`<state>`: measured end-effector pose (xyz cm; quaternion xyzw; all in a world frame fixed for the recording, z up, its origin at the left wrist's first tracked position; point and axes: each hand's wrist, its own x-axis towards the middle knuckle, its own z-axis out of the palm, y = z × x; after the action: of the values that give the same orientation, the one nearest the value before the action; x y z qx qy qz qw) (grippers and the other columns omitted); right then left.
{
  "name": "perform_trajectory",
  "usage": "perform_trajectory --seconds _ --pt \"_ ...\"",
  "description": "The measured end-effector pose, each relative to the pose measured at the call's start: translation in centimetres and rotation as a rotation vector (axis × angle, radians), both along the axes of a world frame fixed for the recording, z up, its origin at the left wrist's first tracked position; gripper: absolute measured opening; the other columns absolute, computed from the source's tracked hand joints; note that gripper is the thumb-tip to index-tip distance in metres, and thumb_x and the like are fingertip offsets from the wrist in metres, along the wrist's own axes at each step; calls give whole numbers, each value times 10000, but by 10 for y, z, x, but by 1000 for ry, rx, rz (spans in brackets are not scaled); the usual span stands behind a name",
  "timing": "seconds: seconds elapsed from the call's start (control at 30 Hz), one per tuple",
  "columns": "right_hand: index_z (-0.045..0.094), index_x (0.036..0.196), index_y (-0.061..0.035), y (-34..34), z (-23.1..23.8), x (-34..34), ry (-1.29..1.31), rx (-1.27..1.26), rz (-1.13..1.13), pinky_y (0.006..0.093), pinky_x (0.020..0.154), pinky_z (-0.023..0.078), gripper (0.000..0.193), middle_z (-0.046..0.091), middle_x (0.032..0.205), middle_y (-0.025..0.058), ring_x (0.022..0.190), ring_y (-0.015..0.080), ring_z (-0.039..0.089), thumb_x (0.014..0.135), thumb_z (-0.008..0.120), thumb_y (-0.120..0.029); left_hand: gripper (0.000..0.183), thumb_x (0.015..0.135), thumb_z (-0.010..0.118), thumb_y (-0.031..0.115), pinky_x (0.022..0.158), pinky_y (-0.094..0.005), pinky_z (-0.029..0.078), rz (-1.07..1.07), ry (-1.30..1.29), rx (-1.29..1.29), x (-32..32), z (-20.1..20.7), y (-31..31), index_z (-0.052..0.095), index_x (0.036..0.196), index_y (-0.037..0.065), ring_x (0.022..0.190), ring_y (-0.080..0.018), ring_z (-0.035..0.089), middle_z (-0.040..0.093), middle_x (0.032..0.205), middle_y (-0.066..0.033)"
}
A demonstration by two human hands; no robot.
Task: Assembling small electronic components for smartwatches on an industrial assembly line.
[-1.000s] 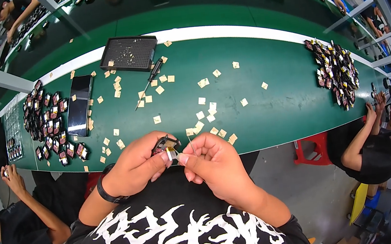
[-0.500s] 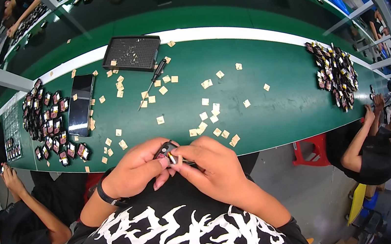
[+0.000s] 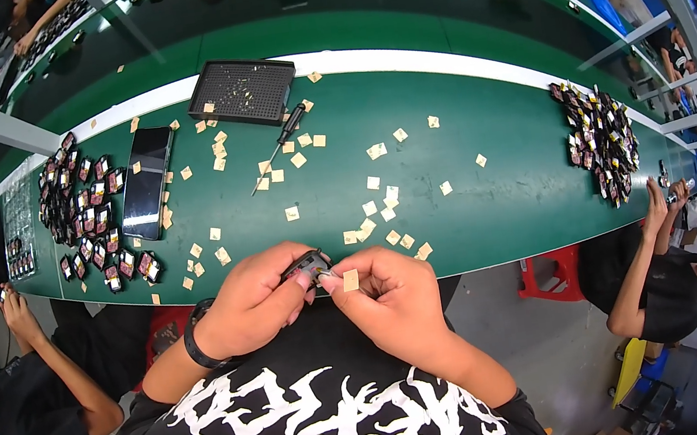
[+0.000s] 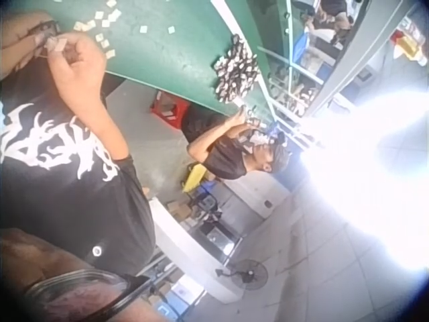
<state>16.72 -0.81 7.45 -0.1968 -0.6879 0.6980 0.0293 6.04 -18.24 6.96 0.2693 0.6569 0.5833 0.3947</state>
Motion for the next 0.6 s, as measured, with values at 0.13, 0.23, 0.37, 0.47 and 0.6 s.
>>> perform_trajectory --seconds 0.13,0.23,0.37,0.47,0.6 --pt "691 935 24 -4 -2 0 -6 13 -18 188 483 351 116 646 714 -39 567 -27 466 904 763 -60 152 995 508 46 603 -265 478 51 161 -25 2 -7 4 623 1081 -3 652 -95 583 644 797 -35" --pt "683 1006 34 -5 1 0 -87 21 21 184 565 410 88 678 842 4 686 18 564 934 718 -3 149 969 525 29 653 -292 502 76 232 -13 4 -9 5 623 1073 -13 694 -136 619 660 804 -66" --pt "755 972 10 -7 1 -4 37 146 -3 226 569 439 114 700 785 40 659 64 570 908 764 -83 181 946 530 17 691 -317 516 85 270 13 6 -12 6 623 1095 -23 736 -182 653 678 857 -102" --pt "770 981 1 -6 -2 -5 67 173 16 235 584 447 116 696 840 59 678 76 577 903 771 -84 237 948 530 17 726 -337 527 57 364 60 5 -19 4 608 1167 -27 778 -203 669 680 914 -121" --pt "732 991 9 0 -9 -2 108 240 41 228 549 415 154 609 845 21 606 45 493 865 800 -47 288 961 525 36 751 -358 535 -31 412 99 -2 -13 0 576 1236 -35 794 -215 669 664 938 -121"
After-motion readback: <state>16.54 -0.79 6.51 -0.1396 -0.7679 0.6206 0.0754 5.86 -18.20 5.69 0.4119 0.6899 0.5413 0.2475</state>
